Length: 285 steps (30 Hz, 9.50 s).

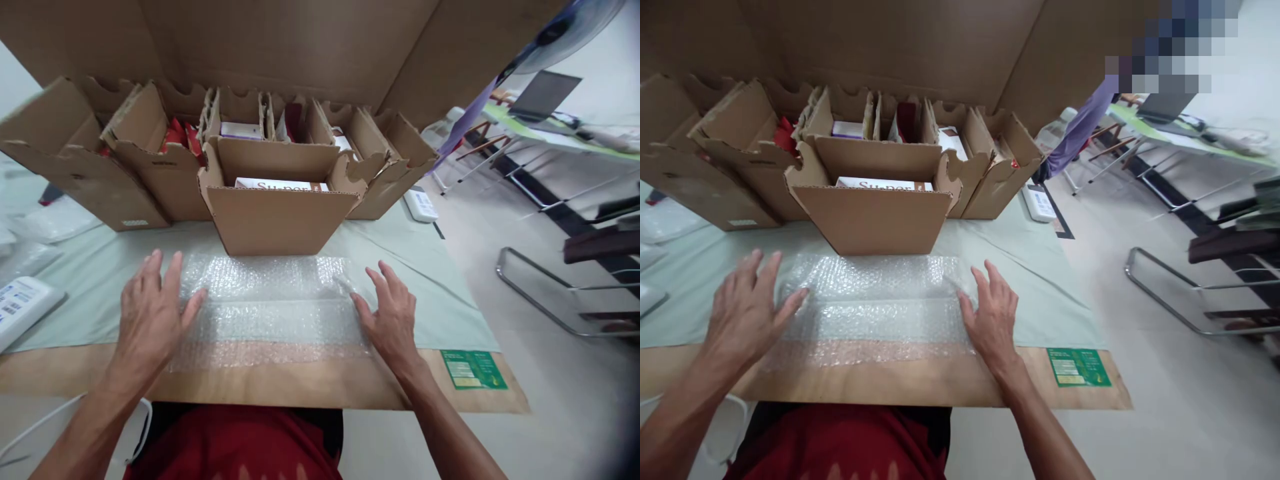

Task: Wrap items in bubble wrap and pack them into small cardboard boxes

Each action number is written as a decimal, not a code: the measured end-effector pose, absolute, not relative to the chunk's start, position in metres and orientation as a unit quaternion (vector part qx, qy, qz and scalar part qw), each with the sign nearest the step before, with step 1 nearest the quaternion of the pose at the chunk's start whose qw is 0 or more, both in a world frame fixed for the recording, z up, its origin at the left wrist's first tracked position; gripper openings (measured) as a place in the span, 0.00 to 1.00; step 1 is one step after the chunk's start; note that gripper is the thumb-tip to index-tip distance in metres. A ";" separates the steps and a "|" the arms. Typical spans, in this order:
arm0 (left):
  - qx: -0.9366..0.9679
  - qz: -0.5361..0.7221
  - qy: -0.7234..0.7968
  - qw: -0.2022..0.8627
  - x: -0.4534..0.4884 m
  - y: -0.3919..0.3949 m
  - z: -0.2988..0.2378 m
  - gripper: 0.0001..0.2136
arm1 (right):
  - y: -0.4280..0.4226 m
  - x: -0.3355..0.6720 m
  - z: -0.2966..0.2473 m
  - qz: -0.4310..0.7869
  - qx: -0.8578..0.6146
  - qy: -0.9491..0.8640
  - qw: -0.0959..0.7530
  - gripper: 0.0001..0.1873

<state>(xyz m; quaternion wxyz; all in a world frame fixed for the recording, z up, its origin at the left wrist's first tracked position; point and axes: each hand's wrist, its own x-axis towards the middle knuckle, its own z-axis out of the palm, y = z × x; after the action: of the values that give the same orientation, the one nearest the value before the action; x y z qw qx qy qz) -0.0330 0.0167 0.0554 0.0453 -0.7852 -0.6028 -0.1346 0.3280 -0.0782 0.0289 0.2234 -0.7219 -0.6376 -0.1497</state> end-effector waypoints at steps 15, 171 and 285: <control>-0.866 -0.014 -0.500 -0.007 -0.035 -0.013 0.015 0.32 | -0.095 0.320 0.017 0.012 -0.674 -0.734 0.077 0.30; -0.804 -0.330 -0.484 -0.103 -0.047 -0.081 0.023 0.11 | -0.106 0.187 0.040 0.110 -0.424 -0.868 0.234 0.14; -0.741 -0.504 -0.431 -0.109 0.045 0.086 0.106 0.22 | 0.181 0.198 0.210 0.164 -0.347 -0.923 0.007 0.15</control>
<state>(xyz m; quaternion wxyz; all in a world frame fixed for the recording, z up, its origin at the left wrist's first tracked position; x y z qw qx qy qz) 0.0447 0.0863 0.1062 -0.1093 -0.7409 -0.4306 -0.5037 0.1985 0.1812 0.2095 0.0069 -0.3474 -0.9233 0.1635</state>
